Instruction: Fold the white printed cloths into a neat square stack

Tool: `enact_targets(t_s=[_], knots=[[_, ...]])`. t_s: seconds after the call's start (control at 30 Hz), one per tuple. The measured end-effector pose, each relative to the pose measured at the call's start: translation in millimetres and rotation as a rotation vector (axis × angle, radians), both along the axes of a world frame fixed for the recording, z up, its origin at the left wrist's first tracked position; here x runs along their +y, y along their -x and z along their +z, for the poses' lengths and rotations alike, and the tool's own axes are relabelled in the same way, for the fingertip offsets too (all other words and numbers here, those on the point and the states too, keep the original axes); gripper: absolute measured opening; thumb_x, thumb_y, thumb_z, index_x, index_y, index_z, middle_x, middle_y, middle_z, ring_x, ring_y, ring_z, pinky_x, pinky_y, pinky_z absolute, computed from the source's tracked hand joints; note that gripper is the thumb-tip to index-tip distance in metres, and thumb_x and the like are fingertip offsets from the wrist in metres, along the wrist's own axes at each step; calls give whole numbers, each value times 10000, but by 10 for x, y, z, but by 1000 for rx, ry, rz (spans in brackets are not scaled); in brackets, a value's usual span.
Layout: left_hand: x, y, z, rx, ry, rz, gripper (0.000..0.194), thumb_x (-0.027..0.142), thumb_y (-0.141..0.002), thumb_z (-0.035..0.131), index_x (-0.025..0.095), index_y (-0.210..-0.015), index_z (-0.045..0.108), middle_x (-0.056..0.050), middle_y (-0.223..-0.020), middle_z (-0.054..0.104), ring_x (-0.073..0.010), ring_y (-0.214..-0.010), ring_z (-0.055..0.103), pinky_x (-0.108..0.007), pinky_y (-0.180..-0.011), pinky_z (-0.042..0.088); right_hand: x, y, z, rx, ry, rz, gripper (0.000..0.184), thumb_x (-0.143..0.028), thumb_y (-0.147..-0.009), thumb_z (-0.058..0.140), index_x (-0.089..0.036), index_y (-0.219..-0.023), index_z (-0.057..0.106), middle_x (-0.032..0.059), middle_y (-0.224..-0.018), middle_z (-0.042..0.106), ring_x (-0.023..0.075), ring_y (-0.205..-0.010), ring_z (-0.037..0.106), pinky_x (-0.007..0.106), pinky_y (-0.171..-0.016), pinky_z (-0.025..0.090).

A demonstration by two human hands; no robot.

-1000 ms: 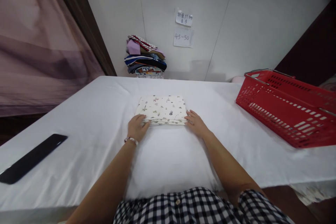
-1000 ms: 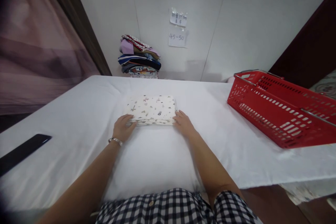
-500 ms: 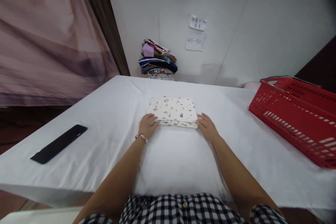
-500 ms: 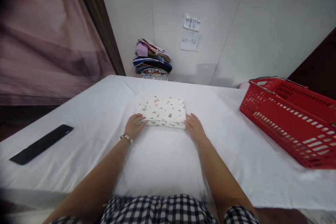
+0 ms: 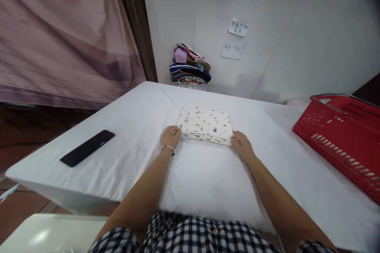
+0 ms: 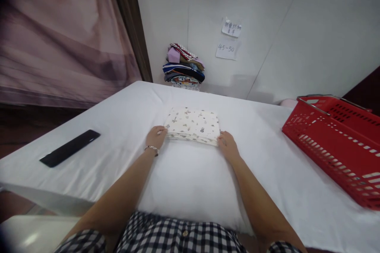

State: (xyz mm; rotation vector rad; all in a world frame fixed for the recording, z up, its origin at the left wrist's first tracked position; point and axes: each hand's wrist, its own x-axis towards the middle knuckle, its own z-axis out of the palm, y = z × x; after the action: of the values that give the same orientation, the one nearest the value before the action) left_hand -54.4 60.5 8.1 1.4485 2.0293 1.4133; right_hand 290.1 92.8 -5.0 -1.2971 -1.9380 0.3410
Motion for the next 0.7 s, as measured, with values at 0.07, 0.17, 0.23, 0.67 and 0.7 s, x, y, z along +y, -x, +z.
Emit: enact_targets(t_s=[0.07, 0.17, 0.23, 0.67, 0.7], knots=[[-3, 12, 10, -3, 10, 19, 141, 312, -730, 533, 223, -694, 636, -20, -935, 632, -171, -861, 595, -314, -811, 488, 11, 36, 70, -55, -20, -8, 226, -370, -818, 461, -232, -803, 639, 71, -1195, 574, 267, -1222, 416, 514, -999, 354], [-3, 34, 19, -27, 31, 54, 162, 345, -739, 532, 217, -734, 630, -22, -900, 639, -165, -802, 597, -312, -781, 483, 41, 184, 194, -88, -72, 40, 221, -353, -825, 459, -230, -842, 642, 74, -1230, 555, 272, -1243, 393, 513, -1007, 345], [-5, 51, 20, -67, 51, 74, 197, 382, -741, 532, 215, -775, 631, -20, -870, 643, -161, -763, 598, -303, -731, 485, 54, 345, 265, -98, -100, 110, 243, -355, -840, 455, -226, -923, 644, 78, -1241, 550, 262, -1249, 393, 489, -1028, 333], [0, 238, 36, 2, 221, -244, 520, 302, -622, 681, 218, -1121, 559, -23, -1054, 631, -140, -775, 597, -278, -751, 500, -67, 763, 47, -384, 1, 256, 486, -391, -872, 437, -251, -1337, 415, 60, -1421, 371, 251, -1338, 272, 495, -1090, 179], [0, 243, 43, 3, 241, -245, 538, 267, -619, 679, 207, -1138, 549, -28, -1051, 631, -142, -782, 599, -281, -766, 500, -67, 756, 39, -387, -4, 254, 484, -390, -873, 435, -254, -1338, 414, 57, -1421, 371, 250, -1338, 274, 491, -1090, 183]])
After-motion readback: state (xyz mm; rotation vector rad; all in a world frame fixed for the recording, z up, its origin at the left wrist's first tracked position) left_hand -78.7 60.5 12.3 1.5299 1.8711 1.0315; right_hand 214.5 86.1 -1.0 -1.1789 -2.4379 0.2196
